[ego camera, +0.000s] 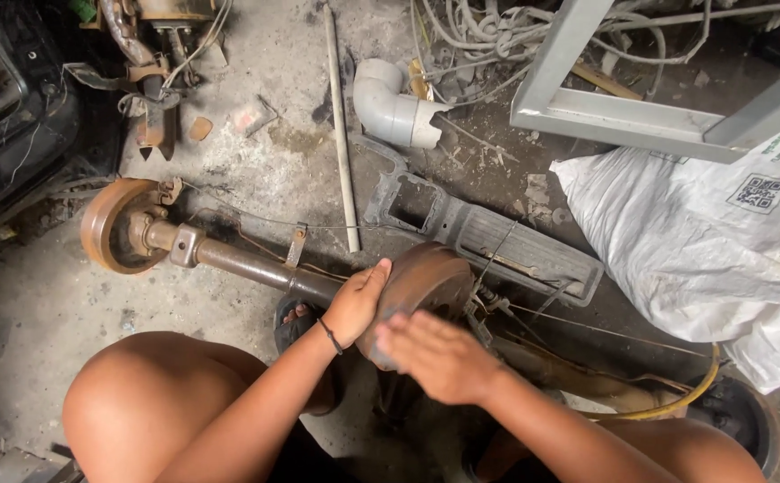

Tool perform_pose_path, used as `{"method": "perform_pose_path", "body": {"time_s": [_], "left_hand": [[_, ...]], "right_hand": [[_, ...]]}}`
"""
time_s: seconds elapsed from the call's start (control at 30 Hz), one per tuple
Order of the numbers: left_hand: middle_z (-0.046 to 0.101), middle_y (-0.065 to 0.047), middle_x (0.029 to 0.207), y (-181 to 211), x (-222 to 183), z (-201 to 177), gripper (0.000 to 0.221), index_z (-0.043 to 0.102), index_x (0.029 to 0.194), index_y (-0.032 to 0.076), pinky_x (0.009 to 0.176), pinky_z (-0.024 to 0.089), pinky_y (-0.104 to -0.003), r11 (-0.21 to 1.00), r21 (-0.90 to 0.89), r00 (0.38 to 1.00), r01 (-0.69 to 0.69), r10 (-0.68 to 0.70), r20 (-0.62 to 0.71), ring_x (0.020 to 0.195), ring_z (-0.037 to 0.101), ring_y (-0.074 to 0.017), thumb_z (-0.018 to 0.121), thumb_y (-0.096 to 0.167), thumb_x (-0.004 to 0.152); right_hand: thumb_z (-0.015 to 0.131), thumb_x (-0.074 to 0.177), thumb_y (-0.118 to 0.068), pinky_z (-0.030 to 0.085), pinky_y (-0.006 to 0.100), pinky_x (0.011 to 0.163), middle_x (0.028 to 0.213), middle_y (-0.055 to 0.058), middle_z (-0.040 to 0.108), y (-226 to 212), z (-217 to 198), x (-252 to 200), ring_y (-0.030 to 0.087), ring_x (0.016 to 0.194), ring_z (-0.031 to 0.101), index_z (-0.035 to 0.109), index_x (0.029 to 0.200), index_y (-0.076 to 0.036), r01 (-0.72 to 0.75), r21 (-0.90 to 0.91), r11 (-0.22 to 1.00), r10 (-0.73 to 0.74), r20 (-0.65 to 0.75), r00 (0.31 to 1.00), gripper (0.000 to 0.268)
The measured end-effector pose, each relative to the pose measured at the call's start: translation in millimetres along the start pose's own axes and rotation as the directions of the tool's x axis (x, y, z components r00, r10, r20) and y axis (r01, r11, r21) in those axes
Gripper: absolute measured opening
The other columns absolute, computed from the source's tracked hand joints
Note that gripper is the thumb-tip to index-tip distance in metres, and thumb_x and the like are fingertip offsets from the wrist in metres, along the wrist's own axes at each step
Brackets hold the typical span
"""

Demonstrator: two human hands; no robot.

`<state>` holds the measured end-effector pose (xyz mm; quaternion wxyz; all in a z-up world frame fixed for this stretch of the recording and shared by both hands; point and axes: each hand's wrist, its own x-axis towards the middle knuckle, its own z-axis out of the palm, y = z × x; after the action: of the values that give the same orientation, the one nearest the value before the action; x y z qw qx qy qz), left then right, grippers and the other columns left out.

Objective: Sanding and cleaning the inner surface of a brake drum on an axle using sandpaper and a cleaning tool.

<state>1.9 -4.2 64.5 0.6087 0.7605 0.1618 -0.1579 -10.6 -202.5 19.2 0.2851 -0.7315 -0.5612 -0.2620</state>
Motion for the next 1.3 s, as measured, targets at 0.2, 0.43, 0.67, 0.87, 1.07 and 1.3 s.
{"method": "perform_pose_path", "body": {"time_s": [0.2,0.43,0.67,0.87,1.07,1.3], "left_hand": [[0.077,-0.018,0.107,3.7,5.4,2.8,0.056,0.076,0.120,0.005,0.097,0.055,-0.049,0.998,-0.056,0.999,-0.021,0.020,-0.025,0.110,0.070,-0.0351,0.038,0.046,0.110],[0.076,-0.019,0.109,-5.2,4.8,-1.4,0.056,0.077,0.119,0.007,0.098,0.053,-0.049,0.999,-0.035,0.999,0.038,-0.038,-0.018,0.114,0.068,-0.0333,0.042,0.049,0.107],[0.077,-0.017,0.106,-4.7,8.6,-3.0,0.056,0.077,0.118,0.007,0.096,0.054,-0.048,0.994,-0.086,0.996,0.067,-0.072,-0.058,0.109,0.069,-0.0295,0.042,0.050,0.108],[0.073,-0.015,0.088,-16.8,16.8,2.7,0.057,0.076,0.104,0.002,0.076,0.059,-0.040,0.971,-0.223,0.987,0.085,-0.113,-0.118,0.089,0.070,-0.0274,0.044,0.049,0.108],[0.068,-0.010,0.067,8.9,4.3,16.8,0.052,0.071,0.080,0.006,0.049,0.054,-0.028,0.940,-0.319,0.972,0.124,-0.179,-0.152,0.064,0.068,-0.0214,0.063,0.055,0.098],[0.068,-0.013,0.071,-22.8,19.0,44.9,0.056,0.073,0.082,0.006,0.057,0.057,-0.035,0.960,-0.167,0.943,0.226,-0.259,-0.208,0.076,0.072,-0.0286,0.063,0.059,0.096]], "right_hand": [[0.060,0.100,-0.027,0.037,0.046,0.121,0.150,0.008,0.058,36.8,-2.6,6.4,0.028,0.140,0.053,0.063,0.139,-0.011,-0.011,-0.095,0.995,0.013,0.022,1.000,0.043],[0.056,0.102,-0.022,0.045,0.041,0.116,0.139,0.005,0.068,18.9,-8.2,14.4,0.023,0.132,0.061,0.071,0.128,-0.013,0.045,-0.061,0.997,-0.046,-0.011,0.999,0.031],[0.055,0.102,-0.021,0.041,0.043,0.119,0.142,0.006,0.066,19.9,1.7,10.7,0.023,0.135,0.059,0.070,0.131,-0.013,0.015,-0.039,0.999,-0.016,-0.021,1.000,0.034],[0.049,0.106,-0.021,0.033,0.048,0.122,0.144,0.019,0.060,94.8,-10.2,-19.4,0.033,0.139,0.051,0.060,0.141,-0.003,-0.867,0.180,0.465,0.852,0.175,0.493,0.040],[0.046,0.112,-0.043,0.032,0.054,0.120,0.153,0.015,0.051,125.8,-10.5,-65.5,0.034,0.146,0.039,0.051,0.152,-0.015,-0.928,0.291,-0.231,0.927,0.357,-0.119,0.049],[0.049,0.112,-0.039,0.030,0.061,0.118,0.139,0.019,0.062,116.6,-10.9,-75.4,0.041,0.140,0.045,0.065,0.141,-0.018,-0.926,0.324,-0.191,0.946,0.314,-0.086,0.039]]}}
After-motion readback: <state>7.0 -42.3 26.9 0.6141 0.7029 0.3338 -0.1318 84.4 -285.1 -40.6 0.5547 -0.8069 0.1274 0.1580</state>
